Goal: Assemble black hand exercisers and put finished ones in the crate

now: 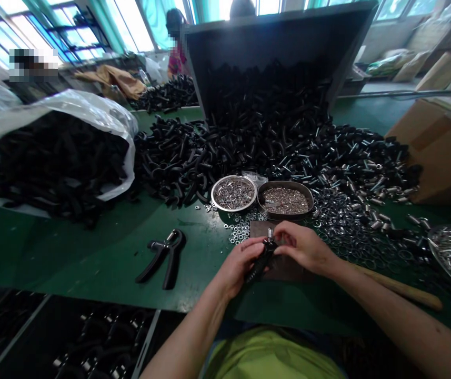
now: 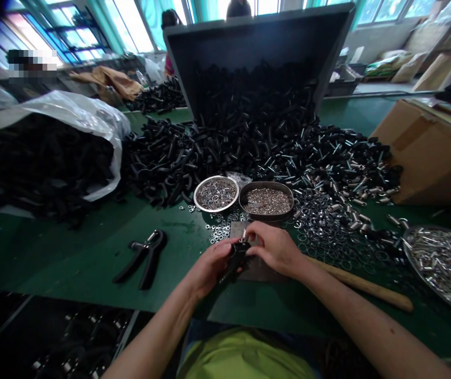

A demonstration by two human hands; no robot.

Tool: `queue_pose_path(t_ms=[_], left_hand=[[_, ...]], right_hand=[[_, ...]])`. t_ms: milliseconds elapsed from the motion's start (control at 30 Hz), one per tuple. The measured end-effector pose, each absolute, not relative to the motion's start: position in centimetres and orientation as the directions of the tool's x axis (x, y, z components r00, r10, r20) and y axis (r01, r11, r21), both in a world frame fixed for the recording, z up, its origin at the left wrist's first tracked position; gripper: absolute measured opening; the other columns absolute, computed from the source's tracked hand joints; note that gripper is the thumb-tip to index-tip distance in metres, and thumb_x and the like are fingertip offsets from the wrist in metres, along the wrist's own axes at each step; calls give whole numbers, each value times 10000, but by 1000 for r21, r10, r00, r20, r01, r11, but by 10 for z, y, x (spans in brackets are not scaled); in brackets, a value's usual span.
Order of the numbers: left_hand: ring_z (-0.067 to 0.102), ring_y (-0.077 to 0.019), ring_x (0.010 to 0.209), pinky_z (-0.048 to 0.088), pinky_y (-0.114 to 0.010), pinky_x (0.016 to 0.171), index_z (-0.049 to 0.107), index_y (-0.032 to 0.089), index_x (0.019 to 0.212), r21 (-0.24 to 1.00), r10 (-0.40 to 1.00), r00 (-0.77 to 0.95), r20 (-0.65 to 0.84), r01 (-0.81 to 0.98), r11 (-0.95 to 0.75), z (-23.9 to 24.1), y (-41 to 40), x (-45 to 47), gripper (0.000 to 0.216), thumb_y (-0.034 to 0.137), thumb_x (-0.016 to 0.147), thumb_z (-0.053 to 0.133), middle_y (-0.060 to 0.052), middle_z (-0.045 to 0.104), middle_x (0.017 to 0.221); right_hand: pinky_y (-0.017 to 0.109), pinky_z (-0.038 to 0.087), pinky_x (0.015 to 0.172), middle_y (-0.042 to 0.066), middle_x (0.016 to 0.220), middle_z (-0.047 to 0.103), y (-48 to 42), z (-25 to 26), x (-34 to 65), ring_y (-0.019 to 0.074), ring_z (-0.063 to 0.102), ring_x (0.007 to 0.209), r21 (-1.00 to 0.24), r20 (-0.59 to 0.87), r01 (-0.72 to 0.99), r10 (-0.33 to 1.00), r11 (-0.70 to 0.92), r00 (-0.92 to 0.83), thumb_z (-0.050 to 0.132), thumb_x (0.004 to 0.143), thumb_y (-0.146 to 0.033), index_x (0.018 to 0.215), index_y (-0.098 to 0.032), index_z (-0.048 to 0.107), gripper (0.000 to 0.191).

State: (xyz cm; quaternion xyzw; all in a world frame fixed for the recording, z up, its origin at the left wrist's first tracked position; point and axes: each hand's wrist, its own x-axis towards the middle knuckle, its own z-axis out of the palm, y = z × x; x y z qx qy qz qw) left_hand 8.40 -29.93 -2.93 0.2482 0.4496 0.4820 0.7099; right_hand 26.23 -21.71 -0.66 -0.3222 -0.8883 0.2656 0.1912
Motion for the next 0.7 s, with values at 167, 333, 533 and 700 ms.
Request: queue_pose_path(t_ms=[167, 333, 533, 700], left_hand=[[548, -267, 999, 414, -394, 895, 620, 194, 1107, 866, 995, 84, -57, 500, 7, -26, -290, 85, 593, 416, 579, 775, -67, 643, 1024], [511, -261, 992, 420, -402, 873, 539, 176, 1203, 525, 972, 203, 118, 818, -235, -34, -297, 89, 640, 417, 642, 732, -77, 609, 1022], [511, -249, 989, 435, -387, 851, 511, 230, 1179, 506, 982, 166, 95, 841, -191, -41, -305, 87, 668, 410, 594, 779, -39, 610, 1040], [511, -253, 978, 449, -379, 823, 545, 199, 1103, 489, 982, 173, 80, 852, -190, -41, -303, 85, 614, 437, 587, 777, -53, 604, 1024]], right_hand=[[292, 292, 585, 44, 768, 639, -203, -21, 266, 149, 520, 697, 22, 161, 273, 266, 962, -950, 424, 904, -193, 923, -192, 630, 206], [297, 277, 570, 39, 727, 638, -200, -22, 272, 147, 510, 664, 92, 195, 275, 253, 957, -948, 390, 927, -194, 949, -202, 634, 246], [283, 379, 636, 64, 885, 636, -224, -17, 329, 183, 560, 805, -23, 199, 670, 660, 742, -724, 473, 895, -328, 980, -198, 598, 200], [326, 432, 687, 65, 889, 612, -248, -38, 376, 216, 551, 813, -18, 111, 790, 786, 613, -608, 553, 837, -374, 988, -193, 591, 238]])
